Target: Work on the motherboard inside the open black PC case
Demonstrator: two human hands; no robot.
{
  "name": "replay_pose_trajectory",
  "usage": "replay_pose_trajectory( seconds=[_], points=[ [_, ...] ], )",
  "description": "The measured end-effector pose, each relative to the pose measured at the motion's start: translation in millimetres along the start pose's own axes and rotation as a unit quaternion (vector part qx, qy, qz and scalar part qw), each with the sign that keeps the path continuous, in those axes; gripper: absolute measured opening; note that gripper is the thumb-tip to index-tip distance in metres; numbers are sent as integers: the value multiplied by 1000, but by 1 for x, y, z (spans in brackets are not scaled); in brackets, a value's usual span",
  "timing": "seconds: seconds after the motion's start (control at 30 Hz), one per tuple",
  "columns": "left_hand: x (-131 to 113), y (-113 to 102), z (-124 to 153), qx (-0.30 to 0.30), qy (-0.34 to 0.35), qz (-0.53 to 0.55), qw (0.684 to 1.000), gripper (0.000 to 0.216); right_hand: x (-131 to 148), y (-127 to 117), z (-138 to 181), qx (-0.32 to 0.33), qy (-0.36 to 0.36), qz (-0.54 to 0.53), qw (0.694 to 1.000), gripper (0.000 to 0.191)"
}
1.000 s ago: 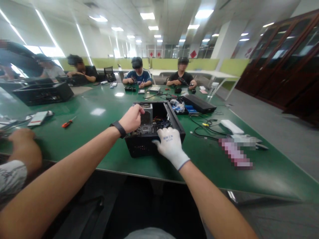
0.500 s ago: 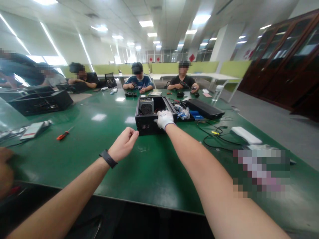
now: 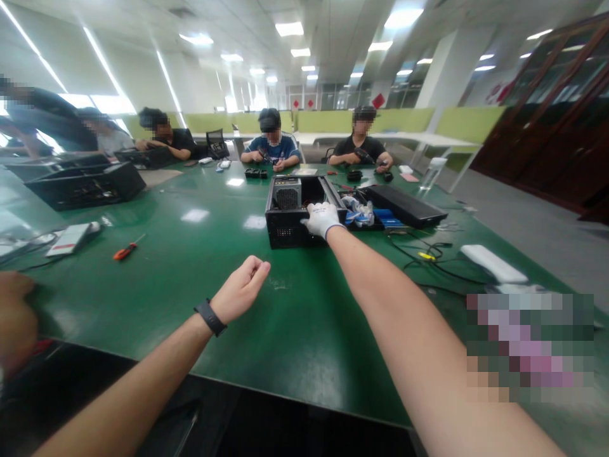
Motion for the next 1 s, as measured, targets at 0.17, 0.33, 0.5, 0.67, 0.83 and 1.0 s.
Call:
replay_pose_trajectory(
  seconds=[0.17, 0.33, 0.5, 0.67, 0.83, 1.0],
  points=[
    [-6, -13, 3, -39, 11, 0, 999, 23, 12, -5, 23, -11, -16, -8, 1000, 42],
    [-20, -23, 3, -76, 20, 2, 997, 9, 32, -11, 67, -24, -24, -19, 999, 47],
    [-54, -27, 7, -90, 66, -26, 993, 12, 52, -26, 125, -38, -42, -32, 998, 48],
    [-84, -19, 10, -59, 121, -148, 980, 22, 68, -44, 191, -57, -63, -37, 996, 42],
    [-83, 5, 3, 5, 76, -333, 940, 35, 87, -61, 258, -71, -75, -42, 994, 35],
    [-73, 38, -1, 85, 42, -466, 880, 33, 104, -76, 315, -74, -73, -63, 993, 27]
  ],
)
Point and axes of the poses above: each hand's wrist, its own z-axis away from the middle knuckle, its own y-axis out of the palm, x = y × z, the point moved 6 cm from there along -z, towards the middle knuckle, and after that the axes turned 11 degrees about -y, right-handed, at the moved point
